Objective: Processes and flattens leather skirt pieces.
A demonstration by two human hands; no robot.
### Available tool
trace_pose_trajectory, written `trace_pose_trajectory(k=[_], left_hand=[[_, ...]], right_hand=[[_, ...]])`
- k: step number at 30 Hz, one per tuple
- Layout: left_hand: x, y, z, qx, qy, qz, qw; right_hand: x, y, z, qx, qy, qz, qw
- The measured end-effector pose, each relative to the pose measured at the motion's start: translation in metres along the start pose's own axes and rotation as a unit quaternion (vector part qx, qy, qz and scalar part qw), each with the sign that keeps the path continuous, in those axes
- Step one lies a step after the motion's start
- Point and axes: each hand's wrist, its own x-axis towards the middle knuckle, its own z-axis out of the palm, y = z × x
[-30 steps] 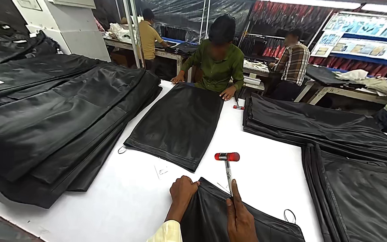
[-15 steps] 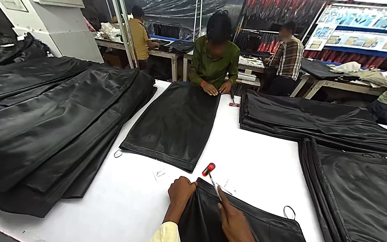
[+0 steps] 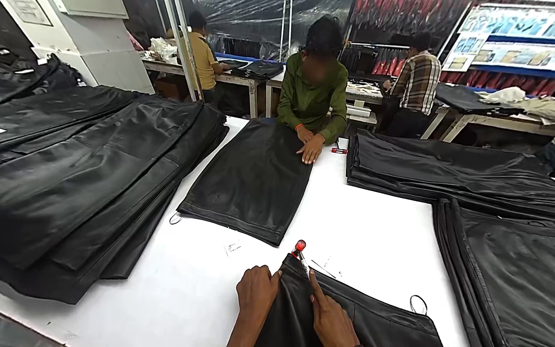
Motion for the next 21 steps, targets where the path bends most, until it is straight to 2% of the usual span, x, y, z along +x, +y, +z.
trace_pose_trajectory(k=[2, 4, 7, 9, 11, 13, 14, 15, 18, 19, 20, 21], left_hand=[[-0.001, -0.007, 0.005, -0.015, 0.010, -0.015, 1.000], [0.002, -0.010, 0.008, -0.028, 0.016, -0.022, 0.999], [0.007, -0.008, 0.005, -0.047, 0.005, -0.029, 0.998], [0.008, -0.008, 0.004, -0.046, -0.006, -0.033, 0.998], [0.010, -0.008, 0.002, -0.041, -0.012, -0.035, 0.998], [0.009, -0.007, 0.001, -0.033, -0.020, -0.035, 0.999], [0.009, -0.007, 0.002, -0.028, -0.021, -0.033, 0.999], [0.009, -0.006, 0.002, -0.027, -0.021, -0.032, 0.999], [0.011, -0.007, -0.001, -0.025, -0.023, -0.032, 0.999], [0.011, -0.006, -0.001, -0.024, -0.025, -0.034, 0.999], [0.011, -0.006, -0.001, -0.023, -0.025, -0.035, 0.999], [0.011, -0.006, -0.001, -0.021, -0.024, -0.035, 0.999]], right_hand=[[-0.001, 0.001, 0.005, -0.001, 0.020, -0.011, 1.000], [-0.005, 0.005, 0.005, 0.050, 0.067, -0.043, 0.996], [-0.023, -0.001, -0.012, 0.128, 0.225, -0.133, 0.957], [-0.039, -0.011, -0.022, 0.153, 0.294, -0.169, 0.928], [-0.041, -0.012, -0.014, 0.119, 0.275, -0.163, 0.940], [-0.031, -0.005, -0.003, 0.024, 0.113, -0.100, 0.988], [-0.025, 0.000, -0.003, 0.011, 0.063, -0.089, 0.994], [-0.022, 0.002, -0.006, 0.031, 0.068, -0.101, 0.992], [-0.036, -0.012, -0.020, 0.118, 0.232, -0.160, 0.952], [-0.040, -0.015, -0.021, 0.123, 0.260, -0.164, 0.944], [-0.040, -0.015, -0.016, 0.104, 0.255, -0.155, 0.949], [-0.038, -0.012, -0.008, 0.064, 0.209, -0.131, 0.967]])
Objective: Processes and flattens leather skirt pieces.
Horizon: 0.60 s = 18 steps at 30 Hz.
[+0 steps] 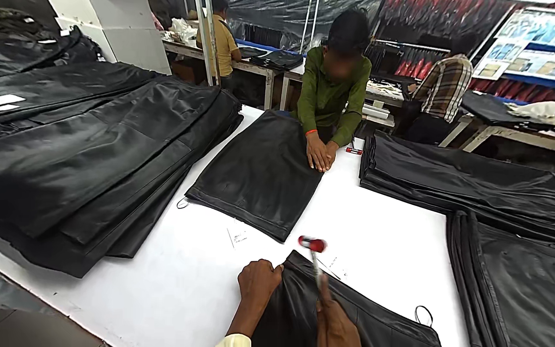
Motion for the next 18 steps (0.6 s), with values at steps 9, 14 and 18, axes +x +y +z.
trace_pose_trajectory(k=[9, 14, 18], left_hand=[[0.000, 0.000, -0.002, -0.002, -0.001, 0.002, 1.000], [0.000, 0.000, -0.001, 0.000, 0.010, 0.005, 1.000], [-0.002, -0.004, 0.010, -0.019, 0.042, 0.020, 0.999]], right_hand=[[0.001, -0.004, 0.003, -0.040, -0.035, 0.015, 0.998], [0.018, 0.011, -0.012, 0.010, -0.153, 0.053, 0.987], [-0.007, 0.039, -0.023, 0.090, 0.002, 0.058, 0.994]])
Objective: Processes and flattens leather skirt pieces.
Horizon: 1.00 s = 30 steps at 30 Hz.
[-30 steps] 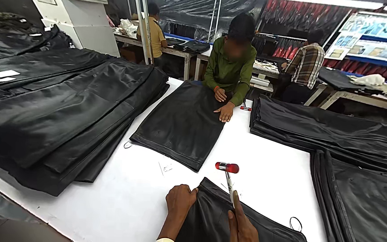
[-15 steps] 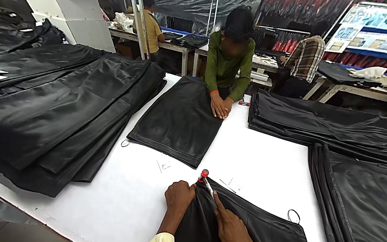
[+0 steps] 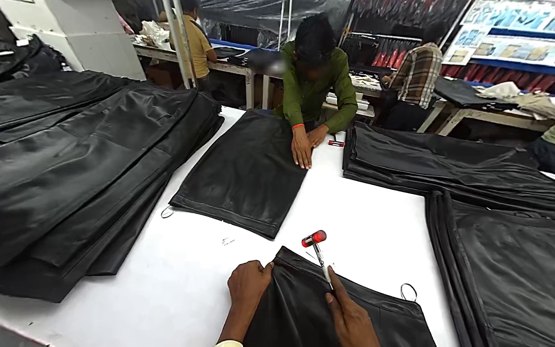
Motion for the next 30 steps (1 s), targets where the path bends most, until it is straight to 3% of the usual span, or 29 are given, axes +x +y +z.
trace_pose_trajectory(k=[4, 8, 11, 13, 15, 20, 24, 27, 30], left_hand=[[-0.003, -0.015, 0.014, -0.045, 0.079, 0.072, 0.993], [-0.006, -0.014, 0.036, -0.053, 0.217, 0.270, 0.937], [-0.005, 0.005, 0.051, -0.005, 0.189, 0.368, 0.910], [-0.003, 0.012, 0.063, 0.059, 0.155, 0.361, 0.918], [-0.003, 0.014, 0.072, 0.108, 0.175, 0.350, 0.914], [-0.001, 0.005, 0.078, 0.125, 0.188, 0.350, 0.909], [0.000, 0.002, 0.081, 0.101, 0.185, 0.353, 0.912], [0.003, 0.004, 0.077, -0.015, 0.205, 0.347, 0.915], [0.012, 0.016, 0.050, -0.155, 0.173, 0.248, 0.941]], right_hand=[[-0.012, 0.053, -0.037, -0.017, 0.039, 0.137, 0.990], [0.011, 0.103, -0.097, -0.109, -0.005, 0.292, 0.950], [0.037, 0.142, -0.120, -0.176, -0.007, 0.304, 0.936], [0.044, 0.166, -0.119, -0.220, 0.096, 0.234, 0.942], [0.046, 0.164, -0.119, -0.237, 0.178, 0.192, 0.936], [-0.005, 0.146, -0.087, -0.183, 0.103, 0.212, 0.955], [-0.039, 0.163, -0.063, -0.167, 0.175, 0.193, 0.951], [-0.042, 0.168, -0.068, -0.117, 0.183, 0.231, 0.948], [-0.035, 0.172, -0.081, -0.035, 0.130, 0.304, 0.943]])
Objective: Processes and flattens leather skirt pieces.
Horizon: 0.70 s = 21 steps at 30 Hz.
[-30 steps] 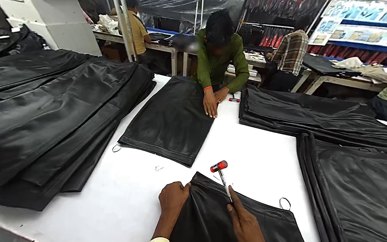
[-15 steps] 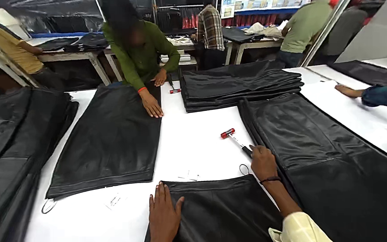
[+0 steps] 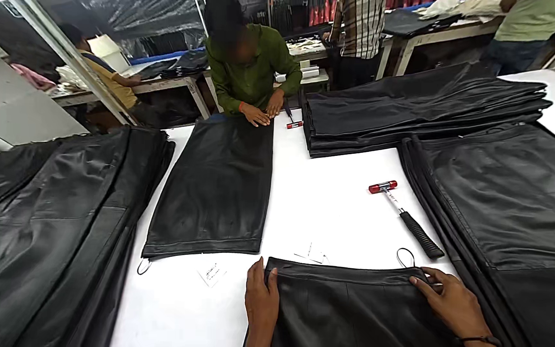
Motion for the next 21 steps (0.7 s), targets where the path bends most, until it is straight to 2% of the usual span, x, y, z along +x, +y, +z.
trace_pose_trajectory(k=[3, 6, 8, 11, 16, 21], left_hand=[[0.032, -0.002, -0.018, -0.088, -0.107, -0.138, 0.981], [0.043, -0.004, -0.025, -0.216, -0.140, -0.156, 0.954], [0.038, -0.001, -0.031, -0.289, -0.127, -0.129, 0.940], [0.026, 0.000, -0.041, -0.364, -0.082, -0.068, 0.925], [0.010, -0.001, -0.054, -0.438, -0.062, 0.034, 0.896], [0.007, 0.001, -0.065, -0.458, -0.106, 0.073, 0.880]], right_hand=[[0.008, 0.005, -0.008, 0.111, -0.041, 0.035, 0.992], [0.003, 0.001, -0.023, 0.298, -0.064, 0.034, 0.952], [-0.005, -0.004, -0.037, 0.391, -0.072, 0.016, 0.918], [-0.016, -0.010, -0.058, 0.459, -0.053, -0.039, 0.886], [-0.026, -0.007, -0.073, 0.483, -0.050, -0.093, 0.869], [-0.031, -0.002, -0.087, 0.488, -0.087, -0.139, 0.857]])
